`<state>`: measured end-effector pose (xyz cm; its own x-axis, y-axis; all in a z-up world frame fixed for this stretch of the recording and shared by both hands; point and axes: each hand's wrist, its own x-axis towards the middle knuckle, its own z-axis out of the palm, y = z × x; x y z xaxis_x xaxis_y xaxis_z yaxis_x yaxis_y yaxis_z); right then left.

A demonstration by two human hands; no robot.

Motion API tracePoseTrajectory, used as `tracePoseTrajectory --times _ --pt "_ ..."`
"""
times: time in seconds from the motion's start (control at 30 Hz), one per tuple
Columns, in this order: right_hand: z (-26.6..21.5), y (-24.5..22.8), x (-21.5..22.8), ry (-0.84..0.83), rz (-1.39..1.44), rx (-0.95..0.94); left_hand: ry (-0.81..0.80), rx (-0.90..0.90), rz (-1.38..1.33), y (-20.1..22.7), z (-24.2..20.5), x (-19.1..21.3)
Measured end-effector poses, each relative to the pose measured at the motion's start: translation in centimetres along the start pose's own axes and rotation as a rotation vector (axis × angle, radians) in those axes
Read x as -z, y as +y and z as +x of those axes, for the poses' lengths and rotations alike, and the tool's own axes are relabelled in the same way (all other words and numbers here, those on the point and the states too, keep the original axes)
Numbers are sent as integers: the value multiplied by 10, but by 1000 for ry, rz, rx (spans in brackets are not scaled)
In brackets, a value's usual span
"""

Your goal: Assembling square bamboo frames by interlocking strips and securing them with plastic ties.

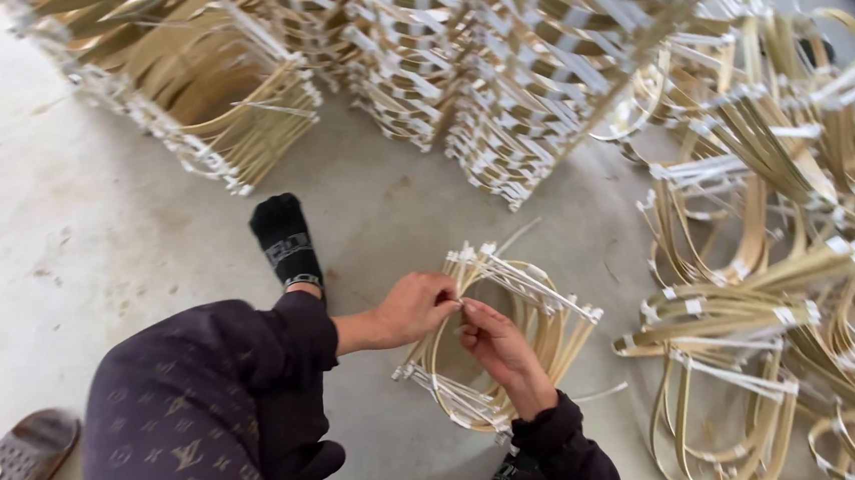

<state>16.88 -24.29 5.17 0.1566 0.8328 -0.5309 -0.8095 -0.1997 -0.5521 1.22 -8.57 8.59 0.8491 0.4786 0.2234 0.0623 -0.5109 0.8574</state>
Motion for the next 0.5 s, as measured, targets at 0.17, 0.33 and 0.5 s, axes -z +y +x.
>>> tracePoseTrajectory --times 0.17,0.33,0.5 --pt "-14 -5 -30 126 -292 131 -110 135 29 20 7 15" --pt "-13 0 -20 192 -773 509 -259 127 160 5 1 17" --pt "0 -17 14 414 -455 677 -350 52 446 -29 -31 32"
